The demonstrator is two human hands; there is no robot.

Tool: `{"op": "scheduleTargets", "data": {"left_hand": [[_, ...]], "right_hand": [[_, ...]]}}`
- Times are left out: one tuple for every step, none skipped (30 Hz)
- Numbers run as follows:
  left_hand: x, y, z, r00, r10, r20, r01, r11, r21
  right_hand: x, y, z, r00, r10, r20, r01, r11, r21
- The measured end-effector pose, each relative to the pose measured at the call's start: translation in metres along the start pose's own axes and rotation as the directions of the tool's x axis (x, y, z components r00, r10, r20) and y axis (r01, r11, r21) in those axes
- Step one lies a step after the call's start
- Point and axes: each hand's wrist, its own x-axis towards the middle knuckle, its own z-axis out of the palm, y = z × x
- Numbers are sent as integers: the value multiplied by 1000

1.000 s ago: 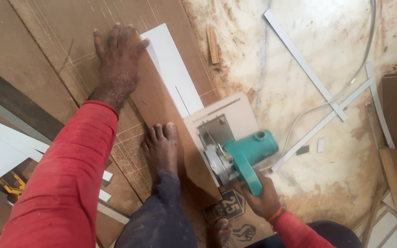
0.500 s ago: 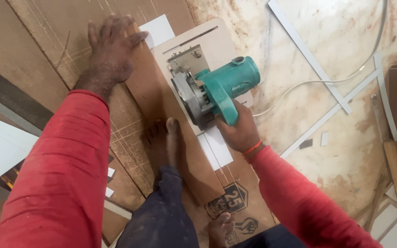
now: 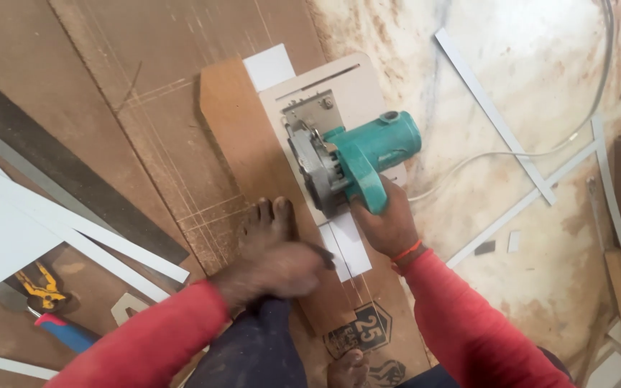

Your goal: Using a circular saw to cut thin white laminate or plastic strips on a cardboard-protected floor.

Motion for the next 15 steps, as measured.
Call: {"op": "scheduleTargets", "data": {"left_hand": [[14,0,19,973,233,0,-232,972,32],[29,0,37,892,452,6,-451,890,64],[45,-14,55,892,452,-4,-451,890,63],[62,-27,73,807,577,-121,-527,798,292],[79,-40,90,685,702,-194,-537,667,516],[83,-44,92,683,702,-200,-535,668,517],[85,-48,96,661,720,-211,-525,645,556],[88,-52,100,639,737,-221,-512,621,593],[86,-51,99,639,736,-222,-511,623,592],[84,-49,99,623,736,-264,-502,636,586],[83,-47,97,604,736,-304,-494,646,582],[86,-49,99,603,737,-304,-494,645,583],[88,-50,103,587,734,-341,-485,657,577],[90,-51,108,571,729,-378,-476,669,571],[91,-50,107,572,727,-380,-474,671,570]], "right_hand": [[0,0,0,1000,16,-1,-17,1000,-15],[0,0,-1,999,33,-3,-33,999,-30],[0,0,0,1000,27,3,-27,999,-35],[0,0,0,1000,-9,-3,9,999,-36],[0,1,-1,999,-44,-10,44,998,-36],[2,0,-1,999,-49,-8,48,998,-40],[3,0,0,999,-35,-16,34,997,-64],[3,0,0,999,-23,-25,20,996,-88],[6,-2,1,999,-23,-23,21,996,-88],[8,-3,2,999,-19,-28,17,996,-91],[11,-4,2,999,-17,-36,14,995,-95],[18,-5,4,999,-19,-37,15,995,-96],[25,-5,5,998,-49,-46,44,994,-98],[31,-6,7,995,-79,-54,73,992,-100],[41,-9,10,995,-80,-51,75,992,-100]]}}
